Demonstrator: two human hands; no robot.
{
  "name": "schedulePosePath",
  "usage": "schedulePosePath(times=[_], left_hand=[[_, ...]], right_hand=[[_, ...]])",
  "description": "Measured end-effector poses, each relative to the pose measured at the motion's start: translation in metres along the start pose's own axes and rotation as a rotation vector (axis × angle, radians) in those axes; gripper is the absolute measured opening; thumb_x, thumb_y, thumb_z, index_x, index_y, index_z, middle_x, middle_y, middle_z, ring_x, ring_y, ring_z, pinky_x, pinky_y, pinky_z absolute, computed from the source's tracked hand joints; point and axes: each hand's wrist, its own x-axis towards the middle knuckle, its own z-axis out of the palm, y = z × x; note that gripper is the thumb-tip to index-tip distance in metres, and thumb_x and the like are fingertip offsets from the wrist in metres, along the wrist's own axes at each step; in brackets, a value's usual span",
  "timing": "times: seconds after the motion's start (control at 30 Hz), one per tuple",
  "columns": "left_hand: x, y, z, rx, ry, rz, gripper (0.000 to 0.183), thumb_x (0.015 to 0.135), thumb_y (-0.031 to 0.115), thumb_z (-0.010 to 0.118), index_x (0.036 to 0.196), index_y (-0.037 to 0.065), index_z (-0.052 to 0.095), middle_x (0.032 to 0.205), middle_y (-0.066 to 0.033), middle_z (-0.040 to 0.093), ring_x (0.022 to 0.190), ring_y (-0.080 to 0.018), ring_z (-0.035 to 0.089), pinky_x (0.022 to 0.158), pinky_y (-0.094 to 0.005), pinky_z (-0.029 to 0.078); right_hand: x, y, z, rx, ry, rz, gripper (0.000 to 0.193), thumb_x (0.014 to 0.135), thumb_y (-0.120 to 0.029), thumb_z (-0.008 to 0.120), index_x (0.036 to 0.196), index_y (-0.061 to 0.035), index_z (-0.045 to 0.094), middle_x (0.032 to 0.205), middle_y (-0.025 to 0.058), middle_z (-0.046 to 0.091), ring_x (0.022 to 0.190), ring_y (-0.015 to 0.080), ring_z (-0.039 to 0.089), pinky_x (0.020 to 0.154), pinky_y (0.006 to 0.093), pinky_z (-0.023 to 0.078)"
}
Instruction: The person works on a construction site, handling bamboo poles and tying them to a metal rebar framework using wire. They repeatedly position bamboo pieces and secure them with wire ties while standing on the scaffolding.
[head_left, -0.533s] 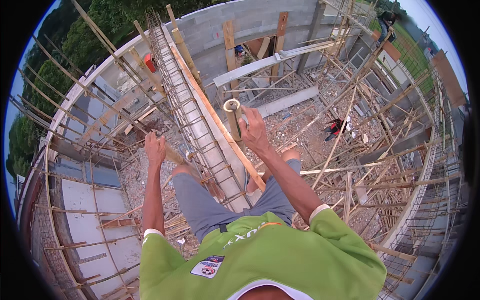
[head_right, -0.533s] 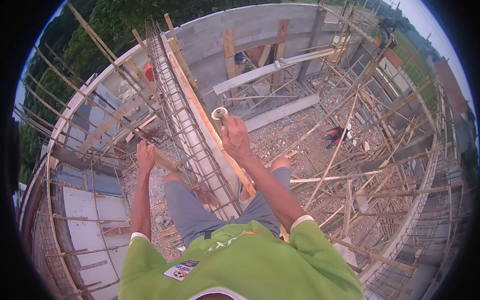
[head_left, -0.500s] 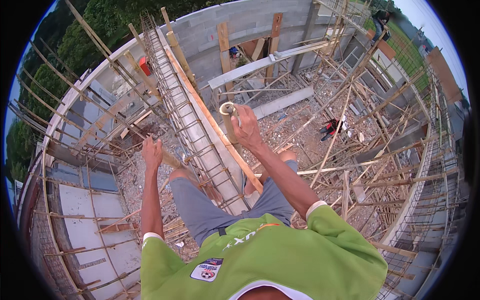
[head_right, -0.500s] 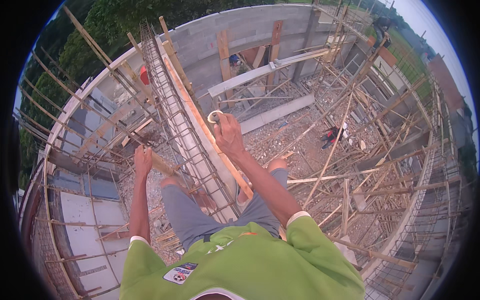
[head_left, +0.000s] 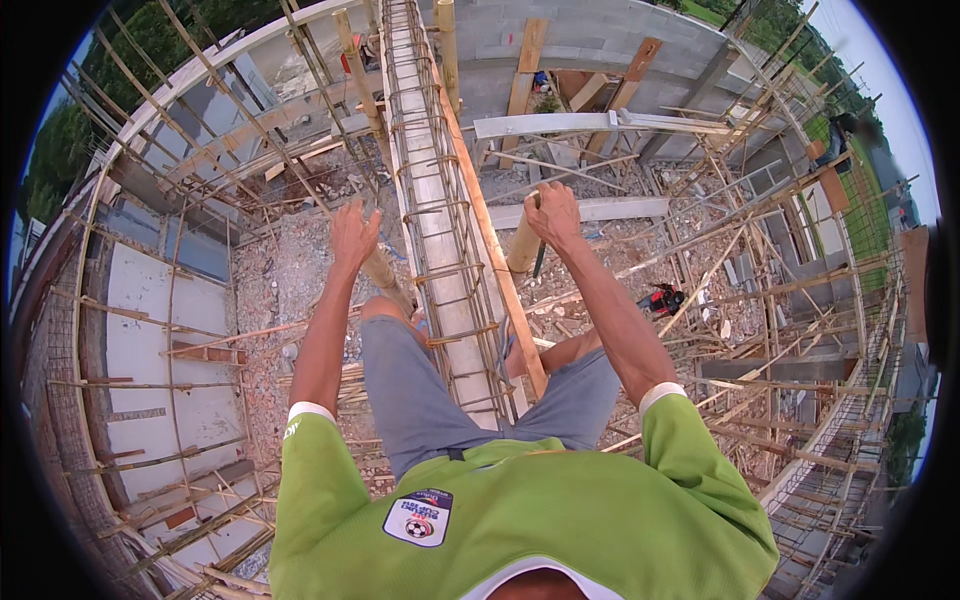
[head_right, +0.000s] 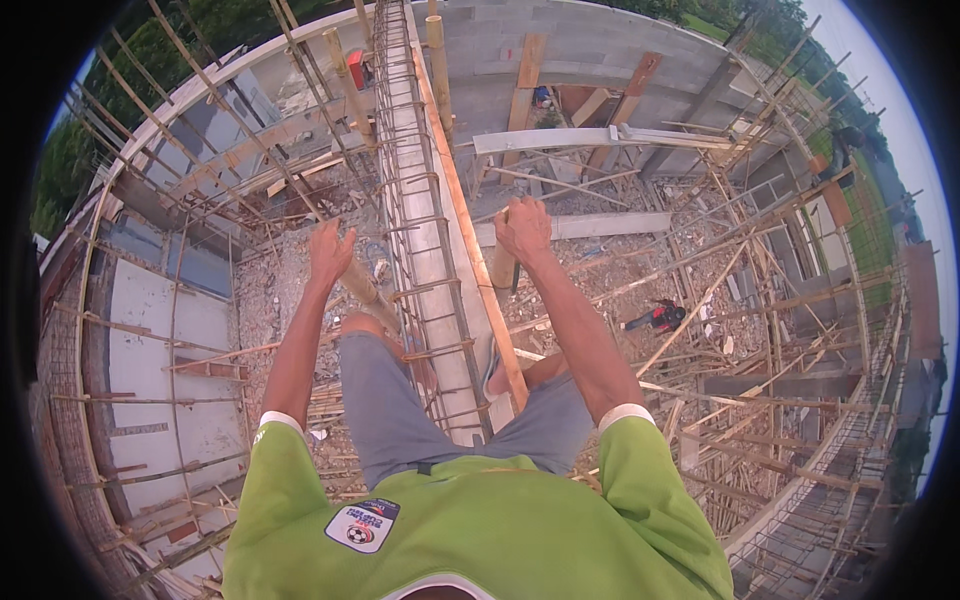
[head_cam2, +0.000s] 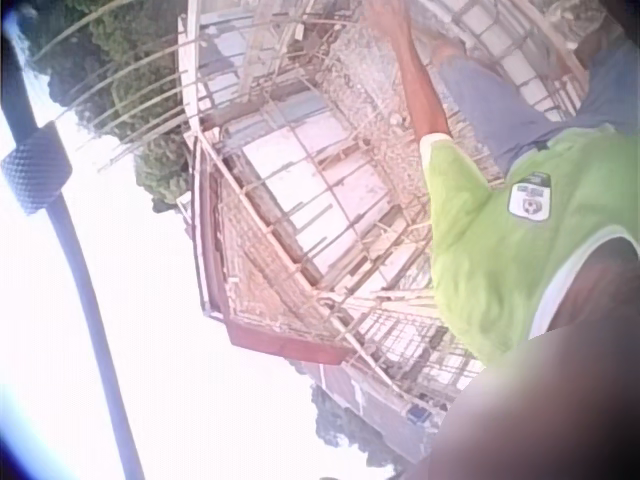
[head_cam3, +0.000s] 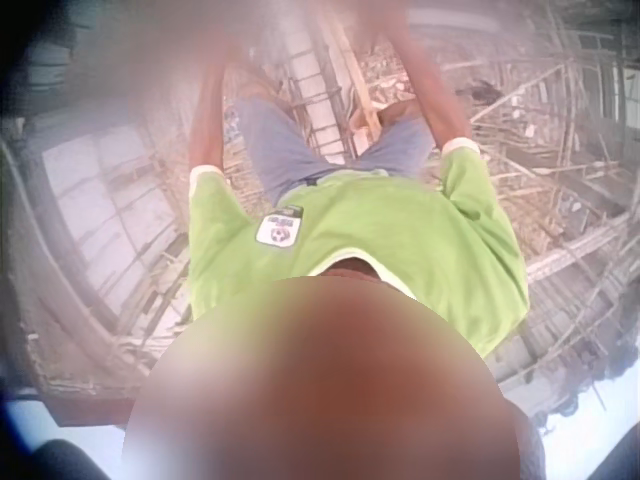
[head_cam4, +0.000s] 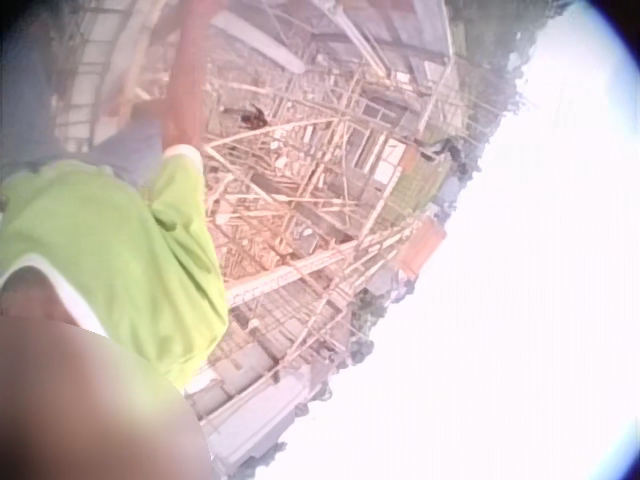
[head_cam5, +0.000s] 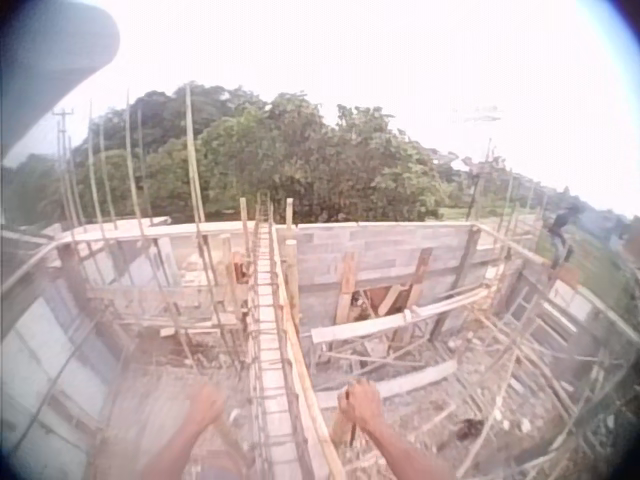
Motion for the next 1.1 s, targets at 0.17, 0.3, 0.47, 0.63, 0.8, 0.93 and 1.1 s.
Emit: schedulePosePath(times=[0.17, 0.3, 0.47, 0.63, 0.8, 0.93, 1.1], left_hand=[[0.004, 0.035, 0.010, 0.126, -0.345, -0.345, 0.037, 0.087, 0.034, 0.063, 0.105, 0.003, 0.069, 0.091, -0.0197, 0.070, 0.091, -0.0402, 0.066, 0.077, -0.0511, 0.052], [0.001, 0.029, 0.006, 0.073, -0.222, -0.303, 0.033, 0.085, 0.036, 0.063, 0.103, 0.009, 0.071, 0.088, -0.0202, 0.068, 0.085, -0.0393, 0.066, 0.072, -0.0526, 0.050], [0.006, 0.041, 0.007, 0.114, -0.204, -0.283, 0.031, 0.085, 0.033, 0.065, 0.104, 0.009, 0.071, 0.085, -0.0169, 0.067, 0.078, -0.0363, 0.065, 0.066, -0.0500, 0.050], [0.008, 0.028, 0.011, 0.051, -0.198, -0.251, 0.028, 0.084, 0.027, 0.067, 0.104, 0.008, 0.071, 0.085, -0.0123, 0.067, 0.078, -0.0322, 0.062, 0.066, -0.0457, 0.049], [0.024, 0.024, 0.005, -0.026, -0.187, -0.252, 0.021, 0.081, 0.021, 0.067, 0.096, 0.007, 0.069, 0.083, -0.0076, 0.066, 0.085, -0.0256, 0.062, 0.072, -0.0410, 0.048], [0.032, 0.026, -0.004, -0.116, -0.191, -0.327, 0.017, 0.081, 0.017, 0.066, 0.095, 0.008, 0.069, 0.082, -0.0071, 0.066, 0.085, -0.0251, 0.061, 0.076, -0.0393, 0.048], [0.036, 0.023, -0.007, -0.130, -0.254, -0.361, 0.020, 0.082, 0.012, 0.063, 0.100, 0.006, 0.070, 0.093, -0.0090, 0.070, 0.084, -0.0252, 0.061, 0.079, -0.0382, 0.047]], right_hand=[[0.014, 0.017, 0.012, 0.106, -0.144, 0.109, 0.043, 0.079, -0.026, 0.070, 0.114, -0.0009, 0.068, 0.116, 0.0238, 0.065, 0.107, 0.0409, 0.063, 0.091, 0.0457, 0.051], [0.018, -0.001, -0.005, -0.060, -0.219, 0.068, 0.047, 0.078, -0.026, 0.072, 0.118, -0.0017, 0.066, 0.121, 0.0208, 0.064, 0.103, 0.0390, 0.065, 0.089, 0.0453, 0.052], [0.019, 0.001, -0.008, -0.118, -0.235, 0.120, 0.049, 0.079, -0.023, 0.072, 0.124, -0.0033, 0.062, 0.128, 0.0195, 0.059, 0.104, 0.0392, 0.064, 0.088, 0.0465, 0.052], [0.031, -0.012, -0.001, -0.076, -0.328, 0.234, 0.053, 0.079, -0.020, 0.073, 0.127, -0.0037, 0.060, 0.126, 0.0185, 0.058, 0.101, 0.0378, 0.065, 0.086, 0.0459, 0.053], [0.048, -0.022, -0.002, -0.030, -0.299, 0.246, 0.057, 0.076, -0.016, 0.074, 0.130, -0.0052, 0.058, 0.119, 0.0170, 0.057, 0.097, 0.0321, 0.065, 0.083, 0.0409, 0.054], [0.044, -0.017, 0.005, 0.003, -0.266, 0.179, 0.060, 0.075, -0.013, 0.077, 0.131, -0.0014, 0.057, 0.119, 0.0181, 0.055, 0.100, 0.0315, 0.063, 0.085, 0.0388, 0.053], [0.047, -0.014, 0.003, -0.069, -0.318, 0.129, 0.065, 0.073, -0.009, 0.077, 0.133, 0.0020, 0.054, 0.122, 0.0209, 0.054, 0.105, 0.0356, 0.060, 0.088, 0.0413, 0.052]])
